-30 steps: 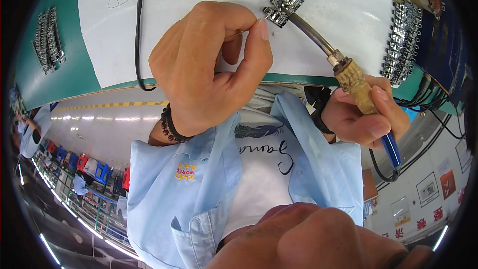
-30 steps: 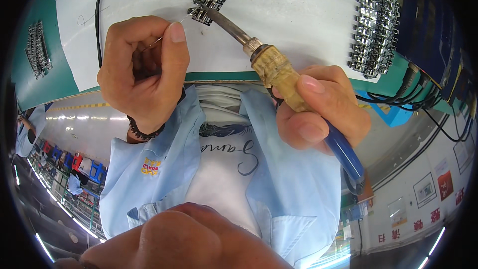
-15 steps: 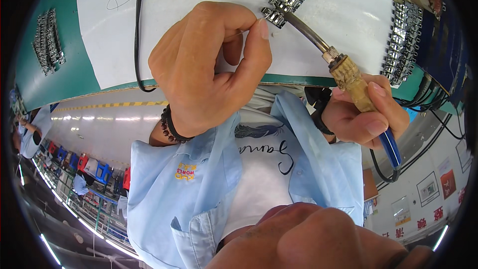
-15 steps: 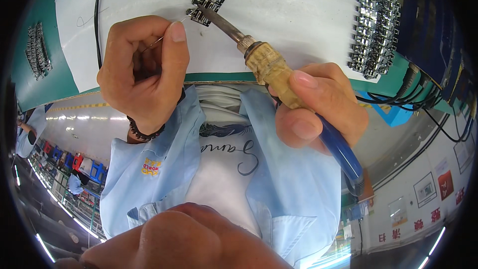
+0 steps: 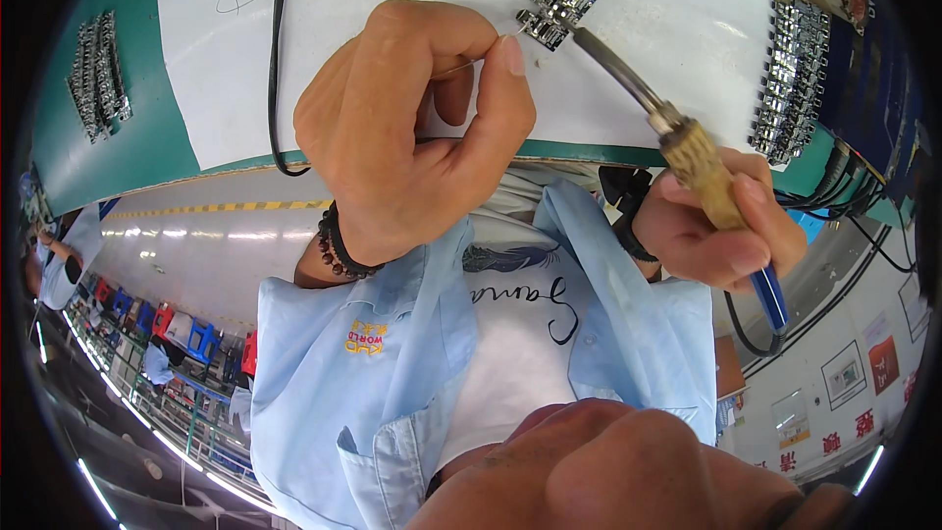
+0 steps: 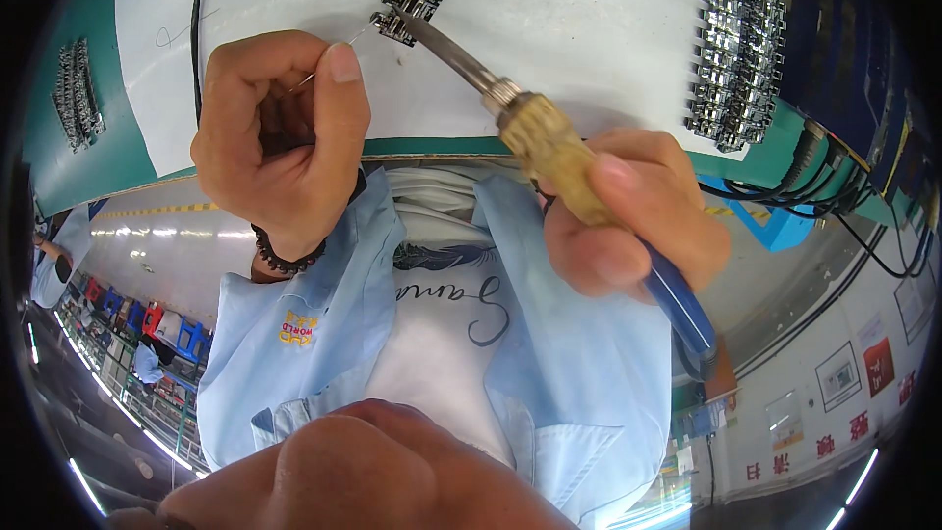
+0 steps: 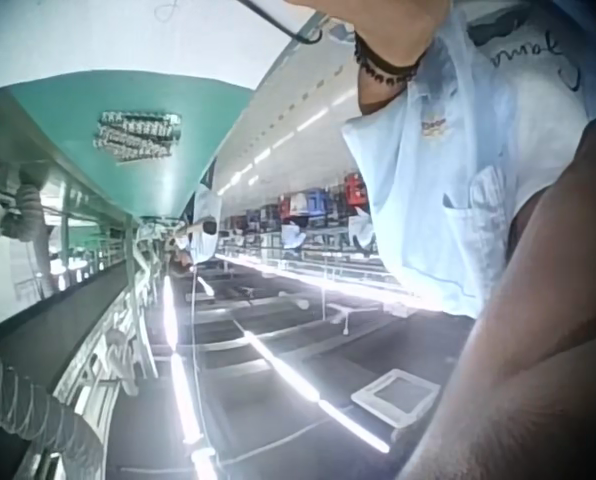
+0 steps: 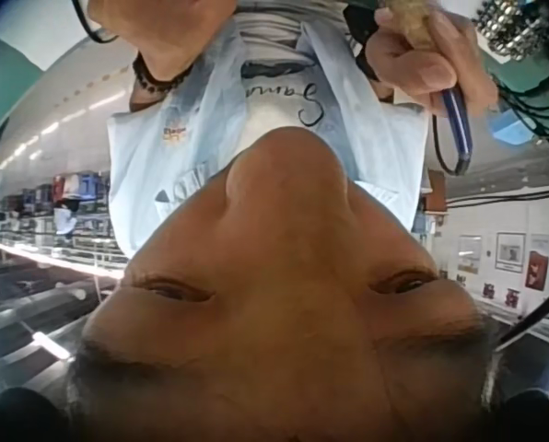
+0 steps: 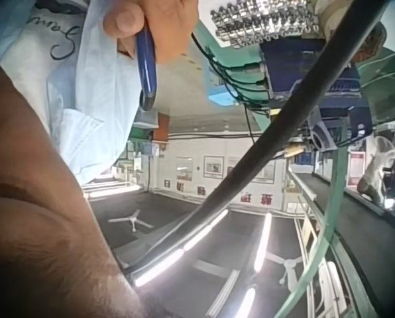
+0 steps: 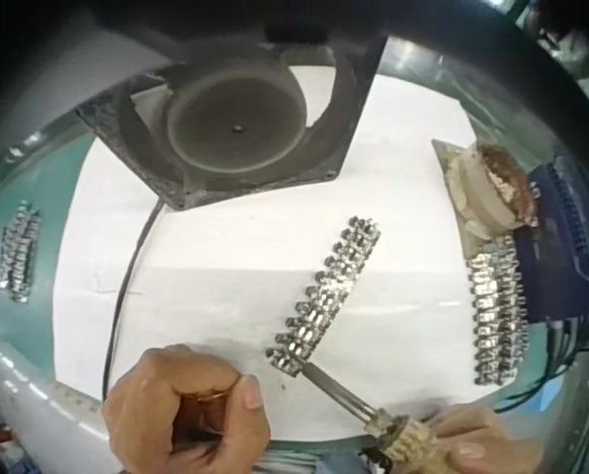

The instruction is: Soldering electronic components onto a circuit board strip at a workbench.

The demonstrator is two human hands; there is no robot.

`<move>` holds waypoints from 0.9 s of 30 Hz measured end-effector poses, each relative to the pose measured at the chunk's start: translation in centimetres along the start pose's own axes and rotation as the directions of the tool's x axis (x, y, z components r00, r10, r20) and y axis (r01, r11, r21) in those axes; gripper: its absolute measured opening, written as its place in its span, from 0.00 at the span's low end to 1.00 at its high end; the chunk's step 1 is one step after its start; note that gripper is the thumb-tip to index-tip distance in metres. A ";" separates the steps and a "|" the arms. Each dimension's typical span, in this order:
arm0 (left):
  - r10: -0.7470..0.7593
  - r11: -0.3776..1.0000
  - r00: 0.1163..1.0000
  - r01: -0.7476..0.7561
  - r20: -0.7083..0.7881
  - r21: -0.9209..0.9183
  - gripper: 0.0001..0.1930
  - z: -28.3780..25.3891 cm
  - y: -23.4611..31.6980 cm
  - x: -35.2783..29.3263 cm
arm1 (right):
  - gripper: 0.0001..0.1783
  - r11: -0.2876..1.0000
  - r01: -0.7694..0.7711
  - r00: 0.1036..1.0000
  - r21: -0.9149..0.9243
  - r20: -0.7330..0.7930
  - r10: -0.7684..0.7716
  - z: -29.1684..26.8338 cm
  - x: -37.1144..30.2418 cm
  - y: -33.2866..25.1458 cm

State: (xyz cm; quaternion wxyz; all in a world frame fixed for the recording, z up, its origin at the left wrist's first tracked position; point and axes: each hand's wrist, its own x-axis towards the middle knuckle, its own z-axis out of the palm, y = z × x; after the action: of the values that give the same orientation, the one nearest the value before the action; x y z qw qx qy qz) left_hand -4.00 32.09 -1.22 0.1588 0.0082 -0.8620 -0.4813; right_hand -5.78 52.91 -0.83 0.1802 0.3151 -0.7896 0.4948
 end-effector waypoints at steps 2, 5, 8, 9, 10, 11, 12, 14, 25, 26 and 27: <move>0.023 1.000 0.999 -0.023 0.024 -0.002 0.06 -0.1 -0.2 0.0 | 0.19 0.998 0.002 0.997 0.058 -0.080 0.002 0.3 -0.5 -0.2; 0.016 1.000 0.999 -0.017 0.048 0.020 0.06 -0.2 0.2 0.1 | 0.17 0.990 0.015 0.980 0.138 -0.200 0.013 0.7 -1.6 -0.6; 0.011 0.999 0.998 -0.013 0.062 0.033 0.06 -0.2 0.3 0.2 | 0.16 0.974 0.034 0.949 0.225 -0.312 0.039 1.2 -2.5 -0.9; 0.012 0.999 0.998 -0.015 0.067 0.031 0.06 -0.2 0.3 0.3 | 0.16 0.966 0.041 0.936 0.254 -0.347 0.051 1.2 -2.7 -0.9; 0.014 0.999 0.997 -0.016 0.072 0.028 0.06 -0.2 0.3 0.3 | 0.16 0.959 0.049 0.922 0.280 -0.381 0.064 1.2 -2.8 -1.0; 0.013 1.000 0.997 -0.015 0.073 0.026 0.06 -0.1 0.3 0.3 | 0.16 0.959 0.047 0.922 0.278 -0.381 0.065 1.1 -2.8 -1.0; 0.017 0.999 0.997 -0.019 0.071 0.029 0.06 -0.2 0.2 0.3 | 0.15 0.966 0.021 0.944 0.257 -0.322 0.066 1.0 -2.8 -0.8; 0.026 0.999 0.997 -0.028 0.066 0.034 0.06 -0.2 0.1 0.2 | 0.13 0.978 -0.026 0.977 0.209 -0.201 0.069 0.9 -2.8 -0.7; 0.022 0.999 0.997 -0.025 0.073 0.044 0.06 0.0 0.1 0.3 | 0.12 0.938 -0.104 0.984 0.330 -0.101 0.145 0.4 -2.7 -1.2; 0.021 0.999 0.997 -0.024 0.070 0.046 0.06 0.0 0.0 0.3 | 0.12 0.938 -0.108 0.985 0.330 -0.091 0.145 0.4 -2.7 -1.2; 0.021 0.999 0.997 -0.024 0.069 0.048 0.06 0.0 0.1 0.4 | 0.12 0.936 -0.110 0.986 0.334 -0.082 0.145 0.4 -2.6 -1.2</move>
State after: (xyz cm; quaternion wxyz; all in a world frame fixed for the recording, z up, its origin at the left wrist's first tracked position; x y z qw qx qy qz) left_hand -4.36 32.09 -1.03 0.1343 -0.0141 -0.8786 -0.4581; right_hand -3.00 53.06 -1.76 0.1343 0.2623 -0.7043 0.6459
